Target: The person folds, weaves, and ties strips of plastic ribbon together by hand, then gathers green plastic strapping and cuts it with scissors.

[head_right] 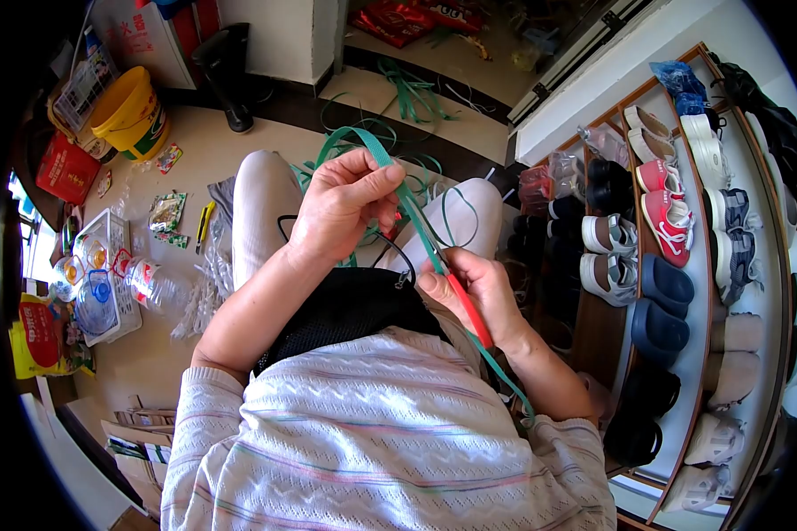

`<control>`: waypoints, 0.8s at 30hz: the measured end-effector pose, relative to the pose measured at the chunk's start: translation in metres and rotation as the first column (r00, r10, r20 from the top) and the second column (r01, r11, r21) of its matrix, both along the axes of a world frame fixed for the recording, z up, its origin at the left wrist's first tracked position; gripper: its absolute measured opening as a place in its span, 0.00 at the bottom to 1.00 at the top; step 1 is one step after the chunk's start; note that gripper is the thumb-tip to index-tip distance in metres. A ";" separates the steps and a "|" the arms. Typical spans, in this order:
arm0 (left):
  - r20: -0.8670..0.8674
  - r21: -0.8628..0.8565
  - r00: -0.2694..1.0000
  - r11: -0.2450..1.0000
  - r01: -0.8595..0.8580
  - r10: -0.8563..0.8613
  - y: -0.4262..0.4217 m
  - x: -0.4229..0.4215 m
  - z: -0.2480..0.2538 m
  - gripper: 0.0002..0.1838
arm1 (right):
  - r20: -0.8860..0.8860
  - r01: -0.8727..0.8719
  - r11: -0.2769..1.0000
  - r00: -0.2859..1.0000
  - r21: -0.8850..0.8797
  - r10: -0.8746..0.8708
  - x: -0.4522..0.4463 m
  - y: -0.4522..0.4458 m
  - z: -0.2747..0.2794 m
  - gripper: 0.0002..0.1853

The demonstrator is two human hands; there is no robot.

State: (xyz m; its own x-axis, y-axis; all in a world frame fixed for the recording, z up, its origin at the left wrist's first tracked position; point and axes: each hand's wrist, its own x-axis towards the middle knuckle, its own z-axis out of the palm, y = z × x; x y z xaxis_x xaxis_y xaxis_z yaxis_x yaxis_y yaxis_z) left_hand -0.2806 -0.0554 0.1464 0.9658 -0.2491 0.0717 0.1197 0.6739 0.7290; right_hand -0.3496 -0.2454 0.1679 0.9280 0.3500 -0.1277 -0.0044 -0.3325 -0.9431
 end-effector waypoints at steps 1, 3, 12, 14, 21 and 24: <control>0.000 -0.004 1.000 1.000 0.003 -0.003 -0.001 0.000 -0.001 0.06 | 0.006 -0.004 1.000 1.000 0.012 0.004 -0.001 -0.001 -0.003 0.16; -0.012 -0.010 1.000 1.000 0.019 -0.019 0.000 0.000 0.001 0.06 | 0.004 -0.003 0.999 1.000 0.032 0.003 -0.001 -0.001 -0.004 0.15; -0.033 -0.014 0.999 0.999 0.039 -0.040 0.005 0.008 0.004 0.06 | -0.022 0.003 1.000 1.000 0.019 -0.003 0.001 -0.001 0.006 0.13; -0.016 -0.011 0.999 0.999 0.042 -0.042 0.001 0.002 0.002 0.06 | -0.028 0.001 1.000 1.000 0.021 0.000 0.000 0.000 0.008 0.13; 0.027 0.014 0.999 1.000 0.023 -0.023 0.000 0.000 0.000 0.06 | -0.002 0.000 0.999 1.000 -0.043 0.000 0.000 0.000 0.009 0.12; 0.014 0.025 1.000 1.000 0.009 -0.009 0.000 -0.001 0.001 0.06 | 0.009 0.017 0.999 1.000 -0.041 -0.017 -0.001 0.000 0.004 0.12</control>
State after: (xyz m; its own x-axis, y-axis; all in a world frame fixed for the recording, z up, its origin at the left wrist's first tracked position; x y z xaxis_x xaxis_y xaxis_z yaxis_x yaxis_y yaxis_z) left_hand -0.2815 -0.0558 0.1479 0.9624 -0.2598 0.0794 0.1152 0.6548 0.7470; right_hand -0.3504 -0.2458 0.1720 0.9350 0.3287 -0.1332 -0.0018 -0.3710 -0.9286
